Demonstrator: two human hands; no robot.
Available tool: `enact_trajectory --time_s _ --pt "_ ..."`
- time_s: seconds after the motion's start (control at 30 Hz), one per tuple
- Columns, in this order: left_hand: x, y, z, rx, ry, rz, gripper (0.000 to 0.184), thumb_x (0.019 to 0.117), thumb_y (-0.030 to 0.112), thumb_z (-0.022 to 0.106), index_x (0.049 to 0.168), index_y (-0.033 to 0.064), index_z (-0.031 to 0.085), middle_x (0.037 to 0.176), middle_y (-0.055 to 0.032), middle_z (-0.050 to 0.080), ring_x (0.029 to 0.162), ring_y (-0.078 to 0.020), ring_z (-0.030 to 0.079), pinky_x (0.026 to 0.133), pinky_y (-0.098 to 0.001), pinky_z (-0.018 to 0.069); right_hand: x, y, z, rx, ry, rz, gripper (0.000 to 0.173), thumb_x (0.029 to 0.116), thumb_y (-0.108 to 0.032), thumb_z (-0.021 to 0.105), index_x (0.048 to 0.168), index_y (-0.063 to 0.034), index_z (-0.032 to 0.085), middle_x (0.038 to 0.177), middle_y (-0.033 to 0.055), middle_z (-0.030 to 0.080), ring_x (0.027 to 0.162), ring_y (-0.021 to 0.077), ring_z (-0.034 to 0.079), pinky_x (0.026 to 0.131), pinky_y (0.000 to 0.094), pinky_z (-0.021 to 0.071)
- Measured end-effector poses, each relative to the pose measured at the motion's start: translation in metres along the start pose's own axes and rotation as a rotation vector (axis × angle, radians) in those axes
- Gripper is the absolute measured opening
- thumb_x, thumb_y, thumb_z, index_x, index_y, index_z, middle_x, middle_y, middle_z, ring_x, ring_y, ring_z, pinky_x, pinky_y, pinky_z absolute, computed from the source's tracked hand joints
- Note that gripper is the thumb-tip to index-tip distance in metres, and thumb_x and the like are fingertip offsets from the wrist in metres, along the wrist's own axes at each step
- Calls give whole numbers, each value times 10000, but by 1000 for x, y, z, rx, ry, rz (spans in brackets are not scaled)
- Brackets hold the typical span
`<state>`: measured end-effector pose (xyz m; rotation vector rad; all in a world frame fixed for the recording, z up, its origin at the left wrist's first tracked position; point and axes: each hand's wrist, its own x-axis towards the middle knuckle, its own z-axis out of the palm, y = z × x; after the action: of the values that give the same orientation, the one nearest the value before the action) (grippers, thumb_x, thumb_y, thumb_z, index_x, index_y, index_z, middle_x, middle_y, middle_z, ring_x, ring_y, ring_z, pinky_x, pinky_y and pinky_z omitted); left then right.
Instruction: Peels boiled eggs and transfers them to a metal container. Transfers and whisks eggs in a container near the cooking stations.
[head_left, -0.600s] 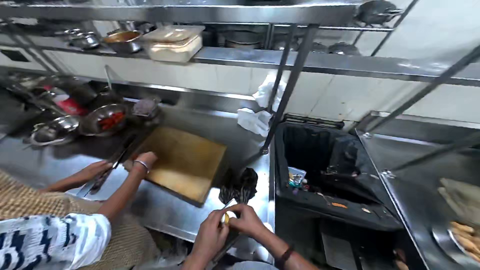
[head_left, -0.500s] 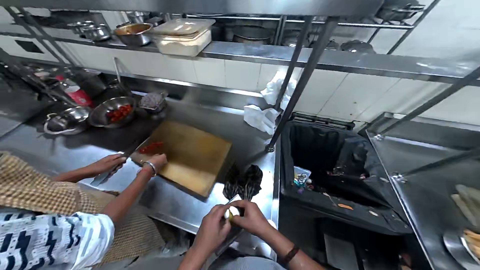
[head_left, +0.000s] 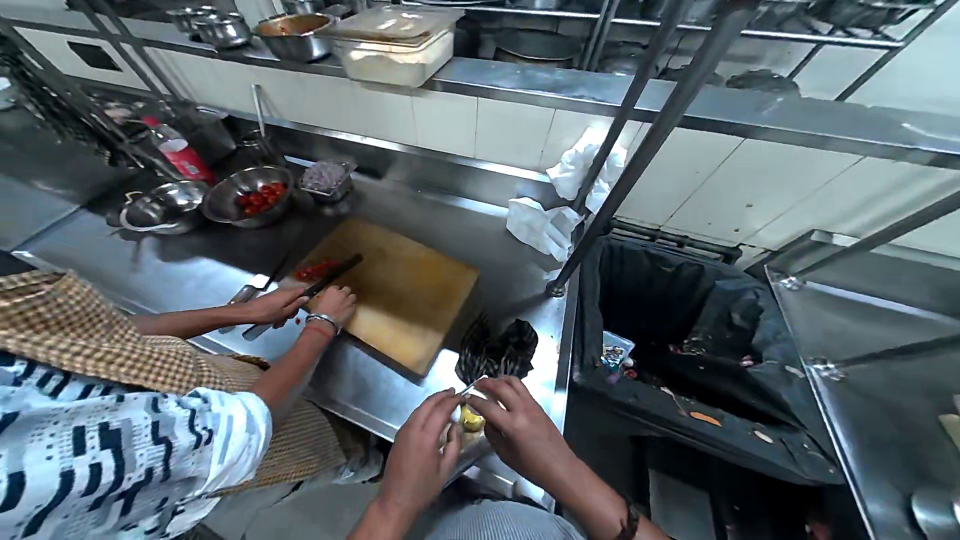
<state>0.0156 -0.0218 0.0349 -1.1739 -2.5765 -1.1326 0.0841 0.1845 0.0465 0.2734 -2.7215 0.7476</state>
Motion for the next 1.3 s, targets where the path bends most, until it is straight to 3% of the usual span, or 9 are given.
enact_trajectory --time_s 0.17,0.37,0.57,0.67,0.77,0.87,0.97,1.13,1.3 --pt "-11 -6 17 -122 -5 -166 378 920 115 641 1295 117 690 1326 -77 664 1125 -142 688 936 -337 608 -16 21 38 242 -158 395 423 880 -231 721 1301 -196 711 1276 57 687 1187 202 644 1024 411 545" --pt "-13 4 37 -383 -72 -307 395 959 192 677 1344 106 662 1335 -35 684 1237 -128 645 1089 -382 539 -23 17 34 1438 -105 963 371 959 -83 603 1319 2 605 1145 168 697 952 255 704 859 422 610" --pt "15 23 28 -412 -255 -167 656 917 387 746 1502 176 538 1564 -26 501 1444 -166 471 1195 -443 435 -34 31 -8 1828 60 1022 363 995 -81 487 1341 0 555 1203 194 683 1020 277 703 929 429 590" --pt "33 32 16 -400 -198 -195 683 901 398 760 1497 155 531 1556 -49 500 1419 -201 493 1151 -449 476 -31 61 -69 1920 452 841 342 992 -166 436 1230 10 607 1220 232 683 1050 308 712 938 425 598" --pt "34 21 12 -294 -131 -284 506 912 347 722 1373 159 636 1466 -46 573 1298 -185 587 1026 -407 559 -42 105 -100 1674 627 843 493 1096 -404 266 1394 -94 506 1300 249 658 1076 348 718 910 440 603" --pt "17 7 11 -160 -83 -357 392 924 341 692 1269 155 698 1290 -68 650 1049 -178 666 842 -373 600 -76 117 -67 782 135 981 387 1037 -212 569 1353 11 577 1135 156 713 929 240 727 845 422 621" --pt "-8 -3 9 -68 -27 -462 337 909 316 672 1194 146 727 1150 -63 684 909 -168 660 744 -361 578 -98 87 -24 248 -315 889 446 927 -392 695 1284 -124 691 1144 112 718 995 256 709 903 490 588" --pt "-58 -17 12 -34 40 -816 447 922 318 694 1279 54 645 1085 -107 671 912 -236 648 794 -453 561 -110 61 20 -45 -523 801 495 925 -408 684 1384 -231 638 1298 157 633 1214 365 613 960 540 554" --pt "-74 -23 20 -185 -174 -1076 506 968 414 671 1317 53 612 1017 -111 711 915 -263 695 852 -517 568 -83 55 -2 -37 -400 736 525 944 -296 662 1432 -122 581 1344 174 607 1177 337 644 984 491 555"
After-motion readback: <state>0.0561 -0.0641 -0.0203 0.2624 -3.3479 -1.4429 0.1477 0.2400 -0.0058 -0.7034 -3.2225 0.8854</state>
